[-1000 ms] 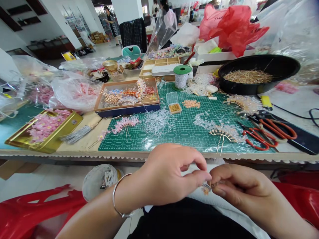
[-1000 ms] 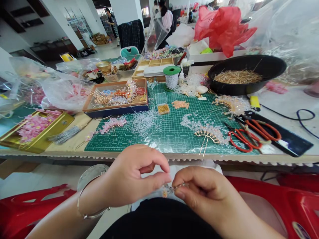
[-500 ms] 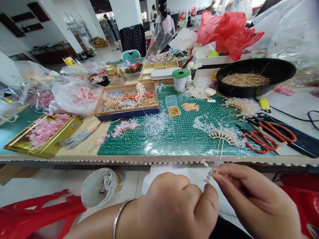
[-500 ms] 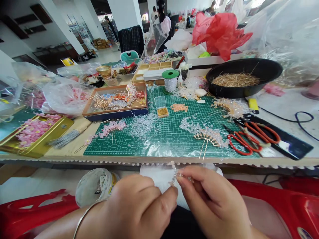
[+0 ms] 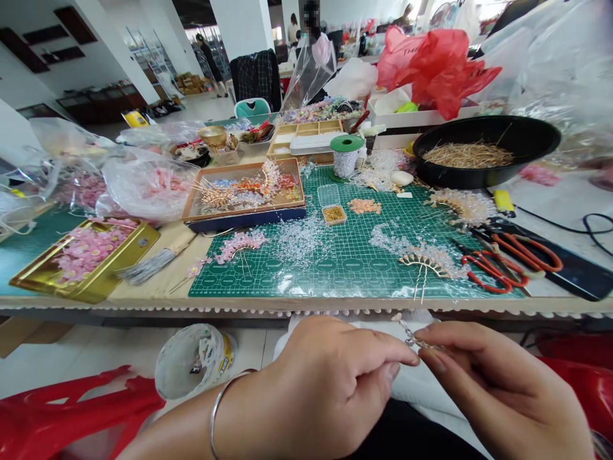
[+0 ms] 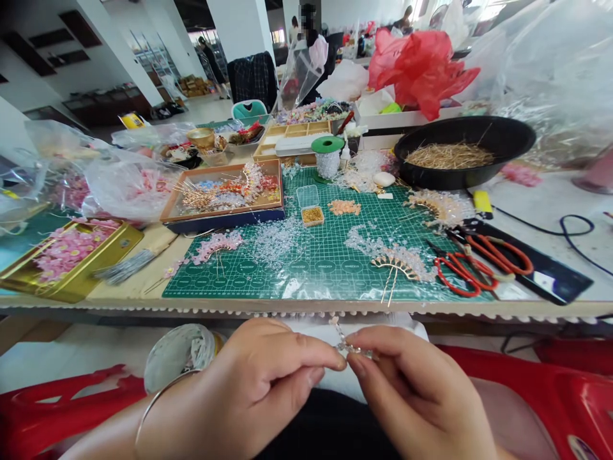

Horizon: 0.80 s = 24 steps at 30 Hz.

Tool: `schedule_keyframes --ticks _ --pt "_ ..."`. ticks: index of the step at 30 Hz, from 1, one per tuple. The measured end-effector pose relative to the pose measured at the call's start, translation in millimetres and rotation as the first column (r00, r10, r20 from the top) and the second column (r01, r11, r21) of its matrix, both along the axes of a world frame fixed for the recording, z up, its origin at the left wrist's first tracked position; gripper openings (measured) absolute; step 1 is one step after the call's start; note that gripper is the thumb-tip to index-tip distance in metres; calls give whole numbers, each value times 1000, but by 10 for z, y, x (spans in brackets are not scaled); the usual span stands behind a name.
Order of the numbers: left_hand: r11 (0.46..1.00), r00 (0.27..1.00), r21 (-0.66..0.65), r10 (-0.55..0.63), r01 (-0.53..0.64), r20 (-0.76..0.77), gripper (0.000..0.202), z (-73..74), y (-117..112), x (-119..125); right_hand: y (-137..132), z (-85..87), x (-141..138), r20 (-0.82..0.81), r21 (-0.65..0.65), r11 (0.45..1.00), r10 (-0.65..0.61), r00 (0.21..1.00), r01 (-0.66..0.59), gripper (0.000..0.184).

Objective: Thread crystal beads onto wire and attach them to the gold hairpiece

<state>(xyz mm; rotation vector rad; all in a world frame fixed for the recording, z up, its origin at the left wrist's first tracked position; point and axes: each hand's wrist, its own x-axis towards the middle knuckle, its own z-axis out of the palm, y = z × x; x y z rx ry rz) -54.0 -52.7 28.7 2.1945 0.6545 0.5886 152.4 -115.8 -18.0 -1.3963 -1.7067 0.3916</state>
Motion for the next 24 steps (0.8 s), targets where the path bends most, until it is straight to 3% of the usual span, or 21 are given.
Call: schedule_keyframes --ticks 5,7,11,15,17,20,22,24 --pt "942 985 -327 -120 75 -120 32 78 108 -18 26 65 2 7 4 999 34 999 -34 5" --pt "934 976 -338 -166 111 -140 31 107 149 -13 31 88 13 12 -33 997 72 997 -72 5" --pt "986 983 -26 -167 166 -80 25 126 188 9 16 88 34 -54 -188 973 122 991 -130 14" --pt "970 991 207 -119 129 -58 13 103 183 26 5 58 35 -125 -273 954 90 988 -122 16" --pt "925 999 377 -26 42 -48 17 63 161 42 5 46 38 -116 -264 957 93 989 -121 14" --pt "806 995 586 103 -89 10 19 -26 121 80 -1 28 60 -70 -216 969 106 992 -118 12" --pt "761 991 636 111 -132 72 20 -79 110 107 -16 13 80 -29 -204 971 125 992 -128 10" --pt "755 985 632 121 -172 123 20 -111 119 124 -35 0 93 -27 -177 976 122 992 -125 8"
